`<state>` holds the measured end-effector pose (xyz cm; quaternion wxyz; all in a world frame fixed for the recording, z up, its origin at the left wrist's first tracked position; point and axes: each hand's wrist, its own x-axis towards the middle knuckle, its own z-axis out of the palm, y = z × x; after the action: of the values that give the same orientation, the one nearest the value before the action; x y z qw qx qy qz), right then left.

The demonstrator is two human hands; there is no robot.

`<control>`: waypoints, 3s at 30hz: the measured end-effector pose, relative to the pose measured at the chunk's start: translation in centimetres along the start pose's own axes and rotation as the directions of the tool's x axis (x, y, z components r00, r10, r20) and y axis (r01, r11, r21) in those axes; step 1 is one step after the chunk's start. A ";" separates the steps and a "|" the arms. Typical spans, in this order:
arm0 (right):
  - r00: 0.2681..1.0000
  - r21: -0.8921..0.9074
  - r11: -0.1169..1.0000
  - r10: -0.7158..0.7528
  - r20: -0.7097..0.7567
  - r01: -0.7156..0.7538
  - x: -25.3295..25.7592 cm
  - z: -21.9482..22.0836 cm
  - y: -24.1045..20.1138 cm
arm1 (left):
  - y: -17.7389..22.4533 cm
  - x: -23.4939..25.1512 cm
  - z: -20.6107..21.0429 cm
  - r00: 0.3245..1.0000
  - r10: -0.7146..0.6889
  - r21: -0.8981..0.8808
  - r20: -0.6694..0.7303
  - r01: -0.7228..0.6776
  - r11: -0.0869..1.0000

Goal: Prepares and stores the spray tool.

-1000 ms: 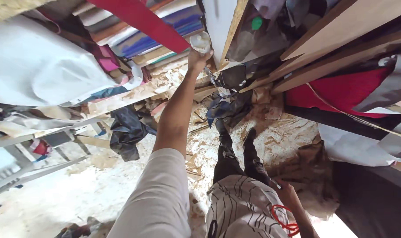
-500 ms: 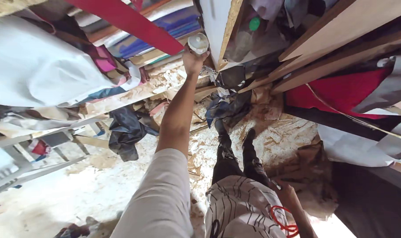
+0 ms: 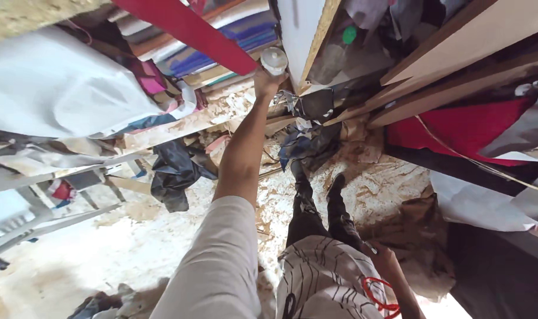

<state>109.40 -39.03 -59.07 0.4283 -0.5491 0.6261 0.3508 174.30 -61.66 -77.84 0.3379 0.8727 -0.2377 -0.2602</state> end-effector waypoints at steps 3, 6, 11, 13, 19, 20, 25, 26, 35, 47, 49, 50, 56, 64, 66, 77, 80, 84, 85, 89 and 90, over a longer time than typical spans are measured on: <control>1.000 -0.012 1.000 0.012 -0.004 -0.012 -0.1 -0.5 -0.6 | -0.6 -0.1 0.4 0.994 0.067 -0.139 -0.083 -0.078 0.987; 1.000 -0.011 1.000 0.005 -0.008 -0.005 -0.1 -0.2 -0.2 | -1.7 0.0 0.8 0.984 0.140 -0.332 -0.112 -0.169 0.928; 1.000 -0.034 0.999 0.006 0.014 -0.006 0.1 0.4 0.6 | -2.0 0.6 0.8 0.992 0.126 -0.363 -0.012 -0.122 0.924; 1.000 -0.040 0.999 0.009 0.028 -0.008 0.3 0.4 0.4 | -1.5 0.5 0.2 0.991 0.129 -0.337 0.040 -0.108 0.935; 1.000 -0.021 1.000 -0.024 -0.006 0.023 0.3 0.1 -1.5 | -1.7 0.9 0.5 0.993 0.116 -0.183 0.030 -0.109 0.977; 0.999 -0.019 0.999 -0.029 -0.014 0.029 0.2 0.2 -1.7 | -1.8 0.9 0.5 0.994 0.109 -0.160 0.026 -0.104 0.982; 0.999 0.005 0.999 -0.036 -0.021 0.037 0.2 1.0 -1.5 | -0.8 1.0 0.0 0.997 0.054 -0.003 0.061 -0.054 0.999; 1.000 0.014 0.999 -0.029 -0.010 0.029 0.2 1.2 -1.3 | -0.6 0.9 -0.2 0.997 0.053 0.023 0.063 -0.054 0.998; 1.000 0.034 0.999 -0.012 -0.018 0.012 -0.4 1.7 -0.6 | -1.6 -0.7 -2.8 0.979 0.198 -0.170 -0.042 -0.202 0.964; 1.000 0.050 0.998 -0.024 -0.015 0.025 0.3 0.9 -1.4 | -1.6 -6.3 -6.6 0.954 0.299 -0.421 -0.015 -0.277 0.864; 1.000 0.049 0.998 -0.024 -0.021 0.025 0.0 0.5 -1.6 | -2.3 -7.3 -8.1 0.969 0.230 -0.555 -0.093 -0.242 0.796; 0.999 0.046 0.999 -0.024 -0.027 0.026 -0.1 0.3 -1.5 | -3.0 -7.4 -9.0 0.975 0.195 -0.628 -0.110 -0.220 0.746; 0.999 0.047 0.998 -0.028 -0.027 0.029 0.1 0.2 -0.3 | -4.1 -6.4 -14.7 0.990 0.133 -0.866 -0.037 -0.098 0.491; 1.000 0.052 0.999 -0.012 0.002 0.012 1.0 0.4 -0.9 | -1.0 -4.9 -11.7 0.987 0.142 -0.897 -0.076 -0.130 0.423; 0.999 0.045 0.998 -0.049 -0.018 0.050 1.0 0.4 -1.3 | 0.9 -4.8 -10.4 0.983 0.166 -0.885 -0.075 -0.142 0.444; 0.999 0.060 0.997 -0.042 0.015 0.041 0.4 2.6 -0.6 | 8.4 -5.4 -6.9 0.941 0.331 -0.663 -0.073 -0.293 0.689; 0.999 0.041 0.998 -0.044 0.020 0.043 0.7 3.0 -0.2 | 9.2 -4.3 -8.0 0.910 0.408 -0.621 -0.072 -0.361 0.695; 0.999 0.033 0.999 -0.043 0.028 0.042 1.1 3.1 -0.5 | 7.6 -1.4 -8.9 0.921 0.390 -0.688 0.027 -0.265 0.675; 0.999 0.035 0.999 -0.042 0.026 0.041 1.1 3.1 -0.7 | 7.1 -1.0 -9.3 0.913 0.395 -0.723 0.102 -0.205 0.659; 0.999 0.034 0.999 -0.035 0.027 0.034 0.9 3.3 -1.4 | 4.8 1.1 -10.2 0.836 0.437 -0.684 0.333 -0.105 0.722; 0.999 0.024 0.999 -0.030 0.037 0.029 1.0 3.4 -1.5 | 4.6 1.4 -10.5 0.811 0.432 -0.635 0.395 -0.098 0.766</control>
<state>111.39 -36.56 -61.21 0.4514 -0.5465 0.6139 0.3474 180.71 -60.63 -68.22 0.5478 0.5760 -0.3532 -0.4933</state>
